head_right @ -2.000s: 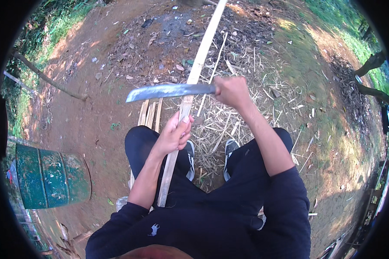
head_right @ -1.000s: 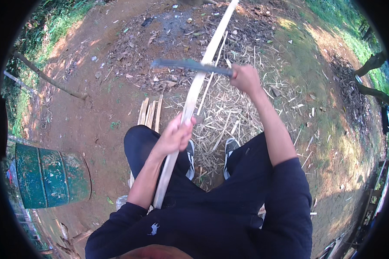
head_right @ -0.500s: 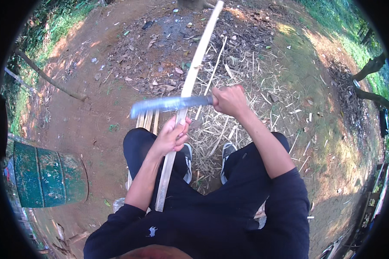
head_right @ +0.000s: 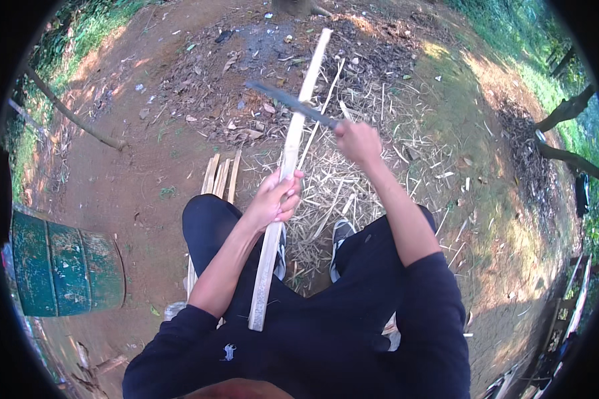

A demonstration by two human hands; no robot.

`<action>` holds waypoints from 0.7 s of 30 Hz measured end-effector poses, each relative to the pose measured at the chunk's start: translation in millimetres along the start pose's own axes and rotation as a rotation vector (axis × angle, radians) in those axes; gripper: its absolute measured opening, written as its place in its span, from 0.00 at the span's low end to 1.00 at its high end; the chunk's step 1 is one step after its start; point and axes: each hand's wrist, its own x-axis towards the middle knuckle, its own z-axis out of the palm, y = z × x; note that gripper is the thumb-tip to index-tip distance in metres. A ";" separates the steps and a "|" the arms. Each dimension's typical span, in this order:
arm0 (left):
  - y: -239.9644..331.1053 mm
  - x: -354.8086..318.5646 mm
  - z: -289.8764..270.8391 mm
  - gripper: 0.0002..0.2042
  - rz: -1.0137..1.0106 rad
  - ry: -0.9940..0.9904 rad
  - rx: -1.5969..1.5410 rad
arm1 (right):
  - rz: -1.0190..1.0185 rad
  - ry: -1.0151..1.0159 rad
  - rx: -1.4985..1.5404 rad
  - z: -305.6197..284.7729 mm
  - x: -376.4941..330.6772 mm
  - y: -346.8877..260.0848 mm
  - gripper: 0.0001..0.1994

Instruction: The person shaves a long piece of wood with a machete to smooth the surface, frequently turning the wood over and checking the progress by hand.

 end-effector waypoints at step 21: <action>4.3 -30.6 27.2 0.14 -0.028 0.018 0.085 | -0.352 0.161 -0.003 -36.4 -26.8 -4.5 0.06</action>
